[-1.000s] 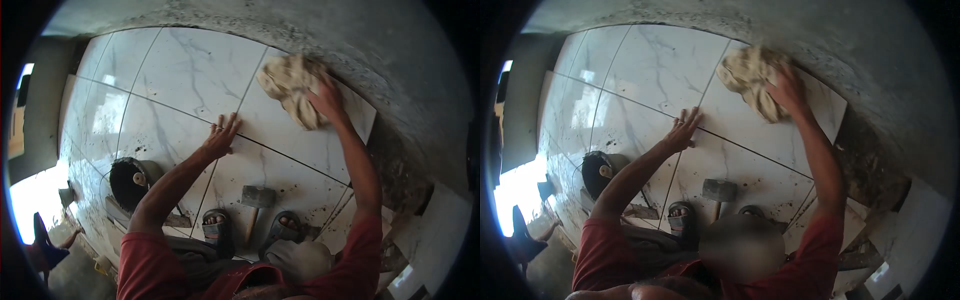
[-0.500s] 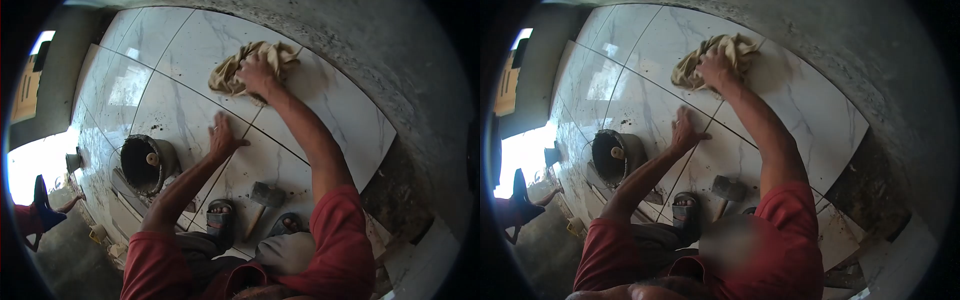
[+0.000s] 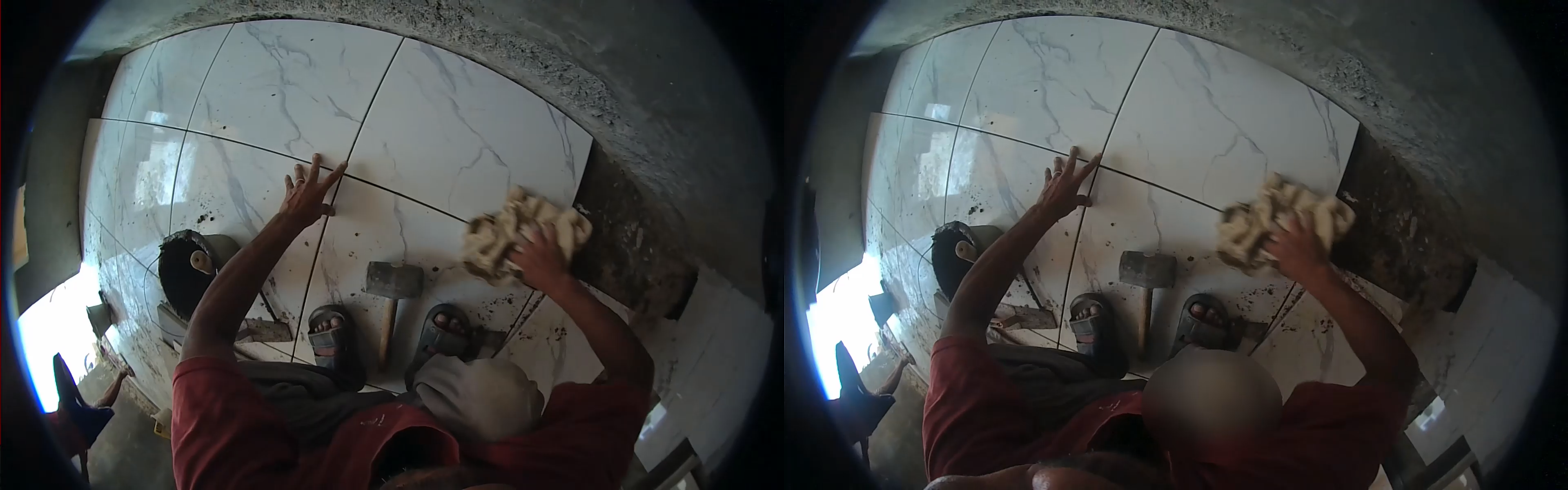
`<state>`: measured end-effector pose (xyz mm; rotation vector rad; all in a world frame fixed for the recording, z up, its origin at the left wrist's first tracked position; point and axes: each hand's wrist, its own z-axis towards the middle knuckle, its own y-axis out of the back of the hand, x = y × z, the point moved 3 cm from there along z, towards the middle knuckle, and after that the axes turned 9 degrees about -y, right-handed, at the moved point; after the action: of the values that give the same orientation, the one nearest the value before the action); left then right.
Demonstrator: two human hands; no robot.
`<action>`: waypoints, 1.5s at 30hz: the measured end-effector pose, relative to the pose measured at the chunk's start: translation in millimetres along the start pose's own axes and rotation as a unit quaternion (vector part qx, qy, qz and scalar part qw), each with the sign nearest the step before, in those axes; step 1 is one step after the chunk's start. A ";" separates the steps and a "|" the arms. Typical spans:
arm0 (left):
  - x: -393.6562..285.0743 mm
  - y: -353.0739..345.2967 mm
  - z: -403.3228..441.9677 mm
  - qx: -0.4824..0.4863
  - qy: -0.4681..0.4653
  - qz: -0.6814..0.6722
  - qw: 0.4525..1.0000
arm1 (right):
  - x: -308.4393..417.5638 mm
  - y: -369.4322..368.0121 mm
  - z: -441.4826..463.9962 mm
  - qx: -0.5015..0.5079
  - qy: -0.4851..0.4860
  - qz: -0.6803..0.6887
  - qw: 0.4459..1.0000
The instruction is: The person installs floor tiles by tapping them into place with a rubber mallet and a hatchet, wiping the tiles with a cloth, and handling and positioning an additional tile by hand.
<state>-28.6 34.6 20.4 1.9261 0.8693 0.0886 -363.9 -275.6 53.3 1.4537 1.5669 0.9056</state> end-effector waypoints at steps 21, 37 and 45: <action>-2.5 -2.6 4.3 0.029 -0.010 0.016 0.999 | 110.3 73.8 166.8 -0.116 -0.059 0.058 0.990; 3.3 -8.7 -0.2 0.000 -0.033 0.076 0.997 | -176.9 -19.1 -85.1 0.090 -0.588 0.095 0.798; 0.7 -6.9 1.4 0.017 -0.018 0.073 0.997 | 56.1 31.3 40.4 -0.160 -0.226 0.127 0.952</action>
<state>-31.1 35.8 14.0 2.0145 0.7102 0.1258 -315.4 -217.7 59.6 1.5112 0.8684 0.8481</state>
